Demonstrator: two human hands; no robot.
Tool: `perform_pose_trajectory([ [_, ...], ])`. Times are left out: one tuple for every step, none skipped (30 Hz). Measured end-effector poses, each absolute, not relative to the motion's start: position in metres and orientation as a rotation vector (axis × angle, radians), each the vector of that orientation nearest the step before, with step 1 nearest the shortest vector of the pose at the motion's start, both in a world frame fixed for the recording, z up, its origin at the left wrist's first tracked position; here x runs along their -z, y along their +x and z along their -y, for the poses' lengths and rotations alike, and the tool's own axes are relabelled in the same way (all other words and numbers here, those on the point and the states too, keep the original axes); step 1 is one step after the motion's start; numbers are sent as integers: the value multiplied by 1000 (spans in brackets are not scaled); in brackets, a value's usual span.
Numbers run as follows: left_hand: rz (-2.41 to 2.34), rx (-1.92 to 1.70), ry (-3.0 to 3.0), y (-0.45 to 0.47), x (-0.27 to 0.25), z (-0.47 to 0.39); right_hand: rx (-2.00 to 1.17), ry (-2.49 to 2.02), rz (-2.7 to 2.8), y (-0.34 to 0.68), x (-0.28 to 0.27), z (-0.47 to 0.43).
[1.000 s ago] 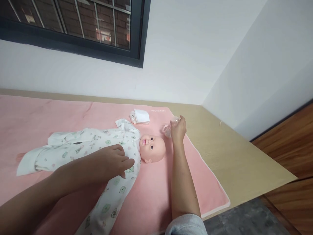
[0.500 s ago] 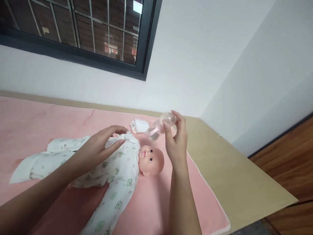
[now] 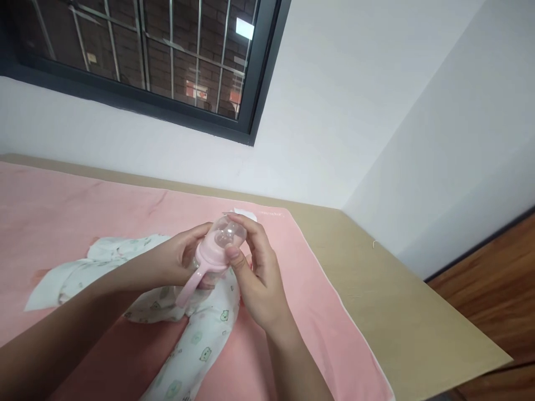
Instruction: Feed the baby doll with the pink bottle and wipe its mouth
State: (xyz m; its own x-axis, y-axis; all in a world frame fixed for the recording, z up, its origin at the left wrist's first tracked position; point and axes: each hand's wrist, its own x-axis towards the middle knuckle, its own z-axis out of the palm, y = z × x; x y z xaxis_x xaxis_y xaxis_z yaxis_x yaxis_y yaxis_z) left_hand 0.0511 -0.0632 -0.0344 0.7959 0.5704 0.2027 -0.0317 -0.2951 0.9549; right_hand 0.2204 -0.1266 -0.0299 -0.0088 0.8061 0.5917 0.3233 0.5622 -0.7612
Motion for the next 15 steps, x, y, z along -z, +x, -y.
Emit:
perform_pose_trajectory([
  [-447,-655,1800,52,35,63,-483,-984,1584,220,31,126],
  [-494,-696,1838,52,35,62,-465,-993,1576,220,31,126],
  [-550,-733,1891,52,36,62,-450,-1010,1571,220,32,126],
  [-612,-757,1953,52,36,61,-437,-1034,1568,221,32,125],
  [-671,-769,2017,53,36,61,-426,-1063,1568,221,33,124],
  [-720,-772,2075,53,36,61,-417,-1096,1572,221,33,124],
  [-754,-769,2120,53,36,61,-408,-1130,1580,222,33,123],
  [-772,-764,2150,53,35,61,-398,-1160,1591,222,33,123],
  [-777,-760,2165,54,35,61,-388,-1186,1602,222,32,123],
  [-771,-755,2171,54,35,60,-380,-1205,1615,221,32,123],
  [-761,-751,2173,53,34,60,-375,-1216,1627,221,32,124],
  [-753,-749,2178,53,34,60,-372,-1220,1638,220,32,124],
  [-751,-747,2186,53,34,60,-370,-1218,1645,220,32,124],
  [-754,-747,2193,52,34,60,-371,-1213,1652,220,33,125],
  [-757,-751,2194,51,34,59,-375,-1205,1658,219,33,125],
])
